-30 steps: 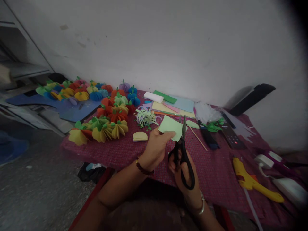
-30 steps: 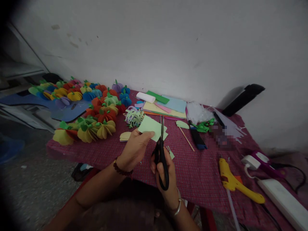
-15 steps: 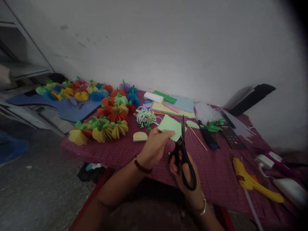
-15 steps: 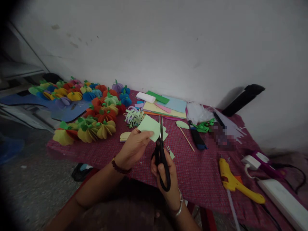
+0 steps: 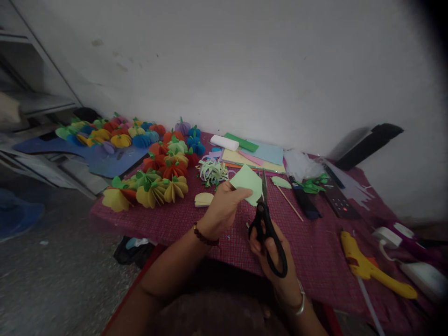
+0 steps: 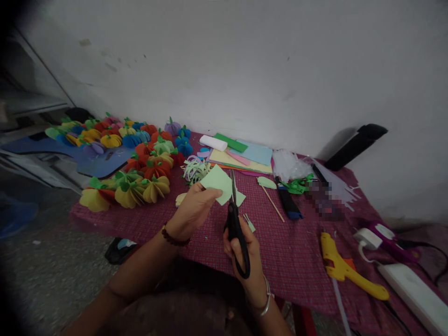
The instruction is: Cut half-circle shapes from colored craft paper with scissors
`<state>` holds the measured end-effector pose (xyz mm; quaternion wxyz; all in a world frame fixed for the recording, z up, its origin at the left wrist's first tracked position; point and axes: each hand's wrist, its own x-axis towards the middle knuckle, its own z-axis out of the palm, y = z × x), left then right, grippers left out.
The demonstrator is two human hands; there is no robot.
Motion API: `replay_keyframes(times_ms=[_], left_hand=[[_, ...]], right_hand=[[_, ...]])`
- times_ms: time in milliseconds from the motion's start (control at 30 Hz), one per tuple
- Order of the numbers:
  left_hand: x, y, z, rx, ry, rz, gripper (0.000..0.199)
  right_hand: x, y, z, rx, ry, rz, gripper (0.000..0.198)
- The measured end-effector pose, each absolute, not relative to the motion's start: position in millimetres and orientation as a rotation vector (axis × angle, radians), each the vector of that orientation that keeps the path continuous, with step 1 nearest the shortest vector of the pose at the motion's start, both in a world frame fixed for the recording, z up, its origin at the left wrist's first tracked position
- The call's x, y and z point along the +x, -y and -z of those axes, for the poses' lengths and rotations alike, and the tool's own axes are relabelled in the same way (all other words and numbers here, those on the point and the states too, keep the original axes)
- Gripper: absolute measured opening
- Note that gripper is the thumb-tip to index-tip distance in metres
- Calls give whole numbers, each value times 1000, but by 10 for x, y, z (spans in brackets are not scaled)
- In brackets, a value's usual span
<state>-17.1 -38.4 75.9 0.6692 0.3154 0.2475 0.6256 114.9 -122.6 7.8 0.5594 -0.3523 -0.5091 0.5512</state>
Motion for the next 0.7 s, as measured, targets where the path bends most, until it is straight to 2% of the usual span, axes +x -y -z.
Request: replay_keyframes(times_ms=[700], left_hand=[[-282, 233, -731, 794, -621, -1302, 21]], right_hand=[[1244, 1195, -159, -921, 1250, -1304, 40]])
